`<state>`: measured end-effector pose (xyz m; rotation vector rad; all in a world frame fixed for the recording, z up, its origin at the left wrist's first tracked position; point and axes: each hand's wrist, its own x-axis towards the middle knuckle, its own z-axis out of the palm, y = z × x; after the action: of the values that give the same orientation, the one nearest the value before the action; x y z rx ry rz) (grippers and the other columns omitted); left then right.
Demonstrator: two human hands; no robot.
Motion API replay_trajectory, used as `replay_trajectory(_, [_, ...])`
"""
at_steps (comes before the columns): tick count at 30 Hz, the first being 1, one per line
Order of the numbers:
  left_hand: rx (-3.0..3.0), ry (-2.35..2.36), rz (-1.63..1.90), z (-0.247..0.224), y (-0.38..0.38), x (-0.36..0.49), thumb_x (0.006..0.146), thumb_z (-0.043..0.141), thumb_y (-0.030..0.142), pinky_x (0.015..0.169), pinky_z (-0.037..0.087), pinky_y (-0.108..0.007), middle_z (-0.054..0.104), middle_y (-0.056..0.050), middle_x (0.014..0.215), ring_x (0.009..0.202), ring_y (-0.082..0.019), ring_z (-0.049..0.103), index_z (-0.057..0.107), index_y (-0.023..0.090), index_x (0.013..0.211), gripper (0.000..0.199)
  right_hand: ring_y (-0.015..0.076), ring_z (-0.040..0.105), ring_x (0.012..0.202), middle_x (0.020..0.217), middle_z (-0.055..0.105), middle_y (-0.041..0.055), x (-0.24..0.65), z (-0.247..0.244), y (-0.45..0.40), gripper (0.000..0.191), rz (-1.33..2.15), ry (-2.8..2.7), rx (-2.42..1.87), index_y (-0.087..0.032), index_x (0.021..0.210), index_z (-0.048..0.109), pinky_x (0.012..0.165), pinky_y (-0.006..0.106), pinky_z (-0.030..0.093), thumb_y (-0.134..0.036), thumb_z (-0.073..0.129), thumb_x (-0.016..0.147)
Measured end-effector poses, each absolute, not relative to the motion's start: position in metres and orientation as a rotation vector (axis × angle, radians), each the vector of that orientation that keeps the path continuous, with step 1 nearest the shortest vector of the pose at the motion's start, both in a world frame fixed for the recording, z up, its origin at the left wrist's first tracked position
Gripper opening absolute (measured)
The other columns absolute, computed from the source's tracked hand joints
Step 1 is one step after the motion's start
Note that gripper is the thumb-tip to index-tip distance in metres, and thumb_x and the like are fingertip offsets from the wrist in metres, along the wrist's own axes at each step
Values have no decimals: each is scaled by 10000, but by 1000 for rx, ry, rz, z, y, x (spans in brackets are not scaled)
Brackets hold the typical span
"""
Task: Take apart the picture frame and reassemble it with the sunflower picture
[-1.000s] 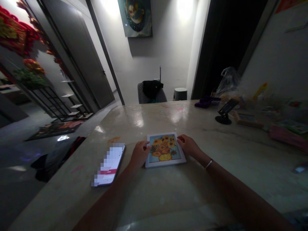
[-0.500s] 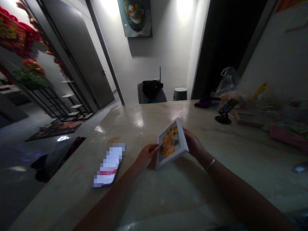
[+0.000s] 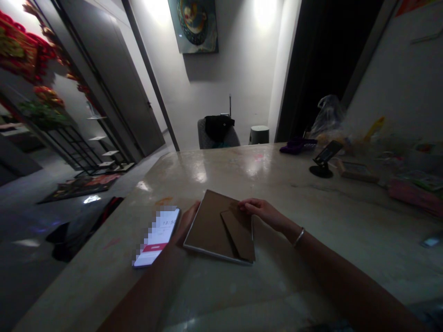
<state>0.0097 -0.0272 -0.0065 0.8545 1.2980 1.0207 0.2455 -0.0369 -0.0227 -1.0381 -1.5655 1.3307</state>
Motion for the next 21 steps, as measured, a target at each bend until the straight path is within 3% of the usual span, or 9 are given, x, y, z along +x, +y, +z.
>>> replay_trajectory(3, [675, 1210, 1004, -4, -25, 9, 814, 438, 394, 578, 506, -322, 652, -30, 587, 564, -184, 625, 624, 132, 789, 322, 175, 594, 906, 974, 654, 86, 246, -24, -35, 349, 1268, -1591, -1086, -158, 990, 625, 849, 370, 440, -420, 516, 788])
replay_trajectory(8, [680, 1128, 986, -11, -27, 16, 754, 527, 275, 615, 513, -342, 684, -48, 654, 607, -203, 649, 624, 135, 891, 219, 183, 576, 958, 1049, 633, 88, 249, -23, -33, 330, 1131, -1669, -1124, -164, 1029, 606, 880, 379, 422, -382, 495, 808])
replay_trajectory(13, [780, 1137, 1052, -18, -27, 23, 764, 526, 364, 597, 513, -351, 688, -55, 682, 635, -219, 650, 621, 155, 928, 282, 186, 564, 984, 1083, 616, 74, 241, -14, -44, 296, 1059, -1830, -1097, -188, 1049, 592, 888, 367, 419, -335, 511, 805])
replay_trajectory(21, [773, 1088, 906, -15, -27, 25, 768, 481, 504, 555, 506, -337, 683, -68, 682, 626, -218, 645, 621, 163, 936, 405, 214, 488, 1050, 1158, 523, 93, 229, -9, -64, 616, 680, -2246, -1092, -227, 1236, 459, 902, 368, 385, -330, 672, 667])
